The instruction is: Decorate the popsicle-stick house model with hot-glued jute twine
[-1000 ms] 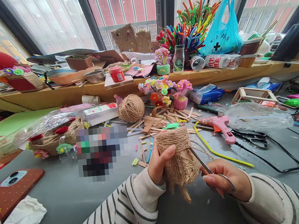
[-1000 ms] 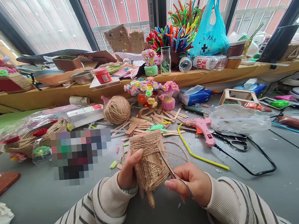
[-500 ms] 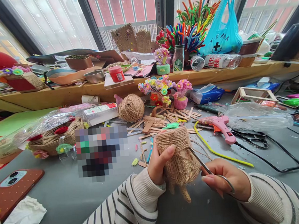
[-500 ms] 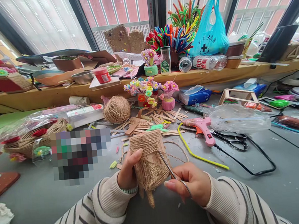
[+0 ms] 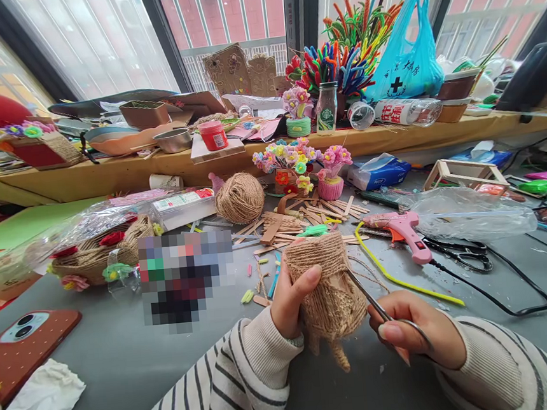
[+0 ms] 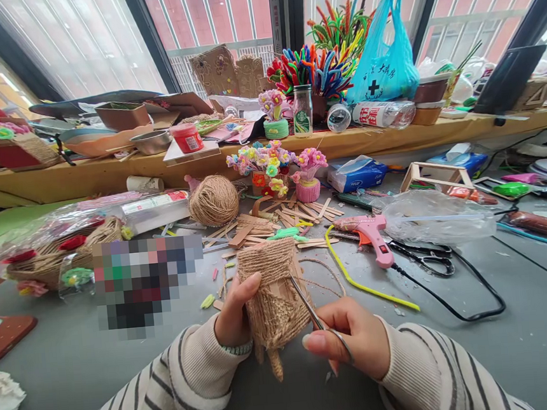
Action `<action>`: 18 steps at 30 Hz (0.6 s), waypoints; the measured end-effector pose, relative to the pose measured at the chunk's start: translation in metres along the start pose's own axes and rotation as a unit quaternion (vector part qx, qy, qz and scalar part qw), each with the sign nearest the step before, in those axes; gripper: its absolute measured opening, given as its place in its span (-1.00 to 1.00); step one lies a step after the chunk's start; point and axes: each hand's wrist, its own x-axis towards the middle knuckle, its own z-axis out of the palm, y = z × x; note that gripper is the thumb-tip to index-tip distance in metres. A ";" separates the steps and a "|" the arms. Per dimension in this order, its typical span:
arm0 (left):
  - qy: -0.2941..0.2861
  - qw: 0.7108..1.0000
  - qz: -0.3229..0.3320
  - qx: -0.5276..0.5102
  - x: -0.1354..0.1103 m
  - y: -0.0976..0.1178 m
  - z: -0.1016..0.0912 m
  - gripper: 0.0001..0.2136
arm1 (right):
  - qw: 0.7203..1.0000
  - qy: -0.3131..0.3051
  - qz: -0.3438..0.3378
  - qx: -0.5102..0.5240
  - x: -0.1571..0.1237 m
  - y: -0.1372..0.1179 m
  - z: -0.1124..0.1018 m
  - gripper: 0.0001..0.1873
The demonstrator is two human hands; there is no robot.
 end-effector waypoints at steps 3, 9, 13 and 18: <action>0.003 1.000 -0.001 0.003 0.000 0.000 0.000 -0.32 | 1.000 0.012 -0.002 -0.002 0.001 -0.001 0.001 -0.38; 0.014 1.000 0.003 0.005 0.000 0.000 0.000 -0.34 | 0.999 0.042 -0.007 -0.034 0.003 -0.009 0.006 -0.36; 0.014 1.000 -0.002 -0.003 0.001 -0.001 -0.001 -0.34 | 0.999 0.041 -0.015 -0.029 0.004 -0.009 0.006 -0.36; 0.017 1.000 0.001 -0.006 0.000 0.000 0.002 -0.33 | 0.999 0.026 -0.009 -0.028 0.001 -0.005 0.003 -0.39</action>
